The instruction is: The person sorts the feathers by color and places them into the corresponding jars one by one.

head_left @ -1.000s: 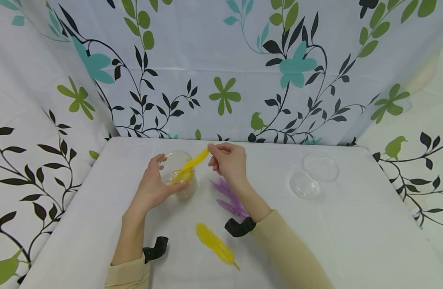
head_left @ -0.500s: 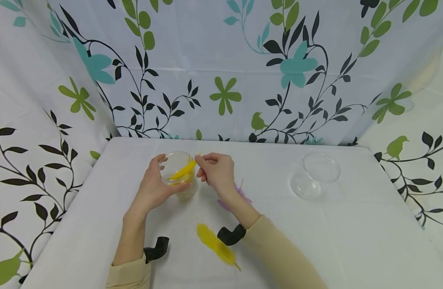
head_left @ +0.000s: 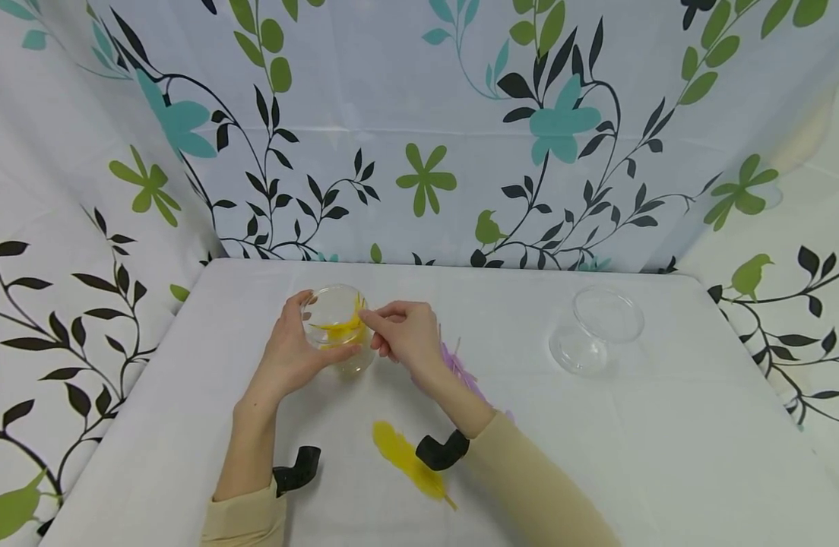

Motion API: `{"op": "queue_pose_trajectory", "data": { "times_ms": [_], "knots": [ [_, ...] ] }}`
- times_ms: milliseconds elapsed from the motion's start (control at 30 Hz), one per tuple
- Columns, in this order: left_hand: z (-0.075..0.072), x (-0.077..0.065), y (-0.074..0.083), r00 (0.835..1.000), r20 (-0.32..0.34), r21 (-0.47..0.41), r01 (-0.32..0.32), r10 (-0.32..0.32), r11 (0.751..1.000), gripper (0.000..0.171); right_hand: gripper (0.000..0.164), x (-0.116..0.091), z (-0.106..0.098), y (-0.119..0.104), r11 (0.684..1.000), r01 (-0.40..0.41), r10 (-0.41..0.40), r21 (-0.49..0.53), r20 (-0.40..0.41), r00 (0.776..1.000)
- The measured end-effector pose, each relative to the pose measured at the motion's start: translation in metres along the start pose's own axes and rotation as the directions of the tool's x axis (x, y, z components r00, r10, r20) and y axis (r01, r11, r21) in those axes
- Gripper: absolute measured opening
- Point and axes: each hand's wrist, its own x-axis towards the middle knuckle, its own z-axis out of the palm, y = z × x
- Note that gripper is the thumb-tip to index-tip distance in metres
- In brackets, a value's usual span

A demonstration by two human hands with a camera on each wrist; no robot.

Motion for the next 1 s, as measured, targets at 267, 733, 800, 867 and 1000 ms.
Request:
{"op": "queue_pose_trajectory", "data": {
  "times_ms": [267,733,800,867,1000],
  "knots": [
    [0.003,0.002,0.000,1.000,-0.004,0.009,0.005,-0.005,1.000,0.115,0.031,-0.015,-0.020,0.012,0.999,0.005,-0.004,-0.033,0.038,0.999],
    [0.000,0.002,-0.002,1.000,-0.005,0.010,-0.011,0.011,1.000,0.115,0.041,-0.062,-0.069,0.056,0.993,-0.082,0.090,-0.081,0.096,0.991],
    [-0.001,0.002,-0.002,1.000,-0.005,0.010,-0.012,0.012,1.000,0.114,0.042,-0.068,-0.075,0.064,0.992,-0.087,0.097,-0.090,0.112,0.989],
    [-0.001,0.002,-0.002,1.000,-0.004,0.010,-0.011,0.011,1.000,0.115,0.042,-0.074,-0.080,0.071,0.991,-0.094,0.106,-0.097,0.137,0.985],
    [-0.001,0.002,-0.002,1.000,0.000,0.008,-0.005,0.005,1.000,0.115,0.040,-0.088,-0.089,0.085,0.986,-0.108,0.132,-0.126,0.193,0.972]
  ]
}}
